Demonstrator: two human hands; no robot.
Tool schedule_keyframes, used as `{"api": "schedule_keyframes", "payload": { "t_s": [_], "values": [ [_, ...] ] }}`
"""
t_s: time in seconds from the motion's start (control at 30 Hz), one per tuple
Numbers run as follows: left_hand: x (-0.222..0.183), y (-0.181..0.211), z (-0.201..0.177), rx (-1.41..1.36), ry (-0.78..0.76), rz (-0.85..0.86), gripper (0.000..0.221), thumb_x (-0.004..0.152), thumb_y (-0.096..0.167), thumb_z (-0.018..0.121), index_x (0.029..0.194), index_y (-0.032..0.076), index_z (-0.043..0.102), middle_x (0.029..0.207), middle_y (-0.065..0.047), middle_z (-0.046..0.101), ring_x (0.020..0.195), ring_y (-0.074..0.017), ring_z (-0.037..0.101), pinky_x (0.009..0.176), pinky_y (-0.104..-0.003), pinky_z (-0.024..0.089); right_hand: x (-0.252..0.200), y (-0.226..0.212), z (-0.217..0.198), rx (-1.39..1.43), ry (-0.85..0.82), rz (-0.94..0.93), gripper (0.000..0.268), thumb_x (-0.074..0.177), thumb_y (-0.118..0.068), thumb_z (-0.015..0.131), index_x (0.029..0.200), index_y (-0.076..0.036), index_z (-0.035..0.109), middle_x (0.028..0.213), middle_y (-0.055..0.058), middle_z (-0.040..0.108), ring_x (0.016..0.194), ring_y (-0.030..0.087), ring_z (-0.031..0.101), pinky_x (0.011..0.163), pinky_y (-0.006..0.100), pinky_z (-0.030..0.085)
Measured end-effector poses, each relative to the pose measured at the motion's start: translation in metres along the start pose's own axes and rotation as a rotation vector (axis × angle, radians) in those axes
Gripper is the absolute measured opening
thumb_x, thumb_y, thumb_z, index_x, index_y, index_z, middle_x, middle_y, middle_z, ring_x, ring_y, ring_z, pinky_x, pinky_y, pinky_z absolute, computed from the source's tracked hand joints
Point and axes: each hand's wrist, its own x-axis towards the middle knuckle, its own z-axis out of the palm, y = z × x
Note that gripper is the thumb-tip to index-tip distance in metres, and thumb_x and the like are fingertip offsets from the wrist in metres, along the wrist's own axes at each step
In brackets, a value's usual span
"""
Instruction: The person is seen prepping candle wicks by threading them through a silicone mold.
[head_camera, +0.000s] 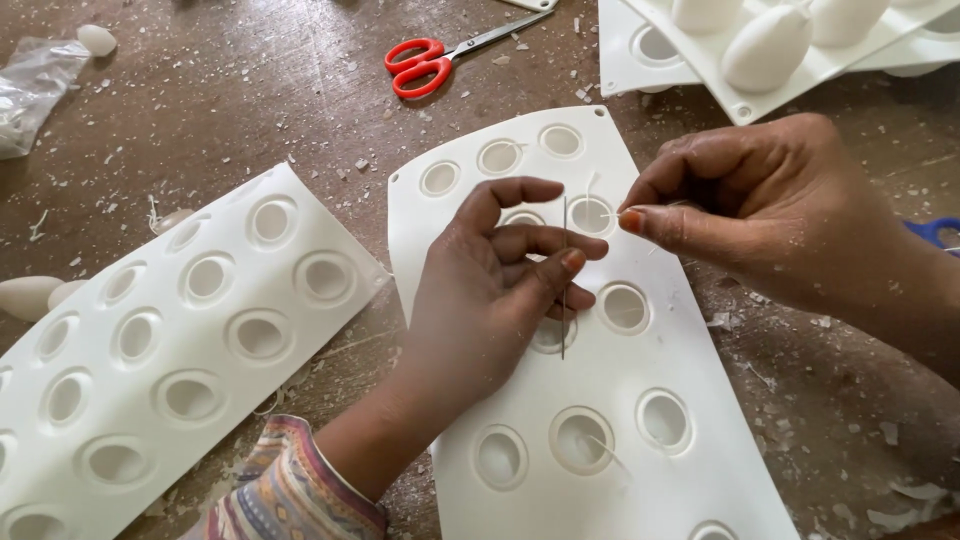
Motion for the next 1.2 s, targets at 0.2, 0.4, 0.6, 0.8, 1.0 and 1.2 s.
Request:
{"api": "schedule_keyframes", "payload": {
  "t_s": [0.2,0.4,0.6,0.8,1.0,1.2],
  "values": [
    [0.001,0.011,0.008,0.167,0.005,-0.092,0.032,0.096,0.012,0.066,0.124,-0.005,0.065,0.105,-0.014,0.081,0.081,-0.0121,0.076,0.073,-0.024,0.064,-0.005,0.012,0.006,0.058,-0.019,-0.073,0.014,0.093,-0.008,0.074,0.101,0.003,0.075,0.08,0.007,0.075,0.069,0.005,0.066,0.056,0.02,0.055],
    [0.002,0.006,0.006,0.098,-0.011,-0.107,0.03,0.097,0.012,0.067,0.121,-0.006,0.065,0.101,-0.014,0.08,0.084,-0.0121,0.075,0.075,-0.024,0.064,-0.01,0.004,0.009,-0.024,0.037,-0.064,0.014,0.093,-0.01,0.075,0.1,0.002,0.075,0.074,0.004,0.073,0.062,0.002,0.061,0.048,0.017,0.049],
    [0.001,0.002,0.007,0.076,-0.028,-0.09,0.03,0.095,0.011,0.07,0.118,-0.007,0.065,0.1,-0.014,0.078,0.085,-0.012,0.075,0.076,-0.024,0.063,-0.012,0.0,0.012,-0.098,0.09,-0.063,0.013,0.091,-0.011,0.075,0.099,0.0,0.075,0.071,0.002,0.071,0.058,0.0,0.056,0.045,0.017,0.043],
    [0.002,0.0,0.008,0.047,-0.028,-0.108,0.03,0.095,0.01,0.069,0.118,-0.008,0.064,0.099,-0.014,0.078,0.086,-0.0125,0.075,0.075,-0.024,0.063,-0.012,-0.002,0.012,-0.151,0.128,-0.065,0.013,0.091,-0.012,0.076,0.097,0.0,0.076,0.062,0.0,0.066,0.051,0.0,0.052,0.041,0.017,0.038],
    [0.002,0.001,0.009,0.046,-0.029,-0.113,0.03,0.095,0.01,0.07,0.117,-0.009,0.063,0.099,-0.015,0.078,0.087,-0.0126,0.075,0.076,-0.025,0.063,-0.012,-0.005,0.014,-0.13,0.128,-0.054,0.012,0.091,-0.011,0.076,0.096,0.0,0.076,0.06,-0.001,0.065,0.051,-0.001,0.051,0.04,0.017,0.037],
    [0.002,0.002,0.009,0.063,-0.025,-0.12,0.031,0.094,0.011,0.07,0.117,-0.008,0.064,0.099,-0.015,0.079,0.085,-0.0122,0.075,0.075,-0.024,0.063,-0.012,-0.007,0.014,-0.134,0.119,-0.046,0.01,0.091,-0.01,0.075,0.094,-0.001,0.077,0.058,-0.002,0.064,0.049,-0.001,0.05,0.039,0.018,0.035]
  ]
}}
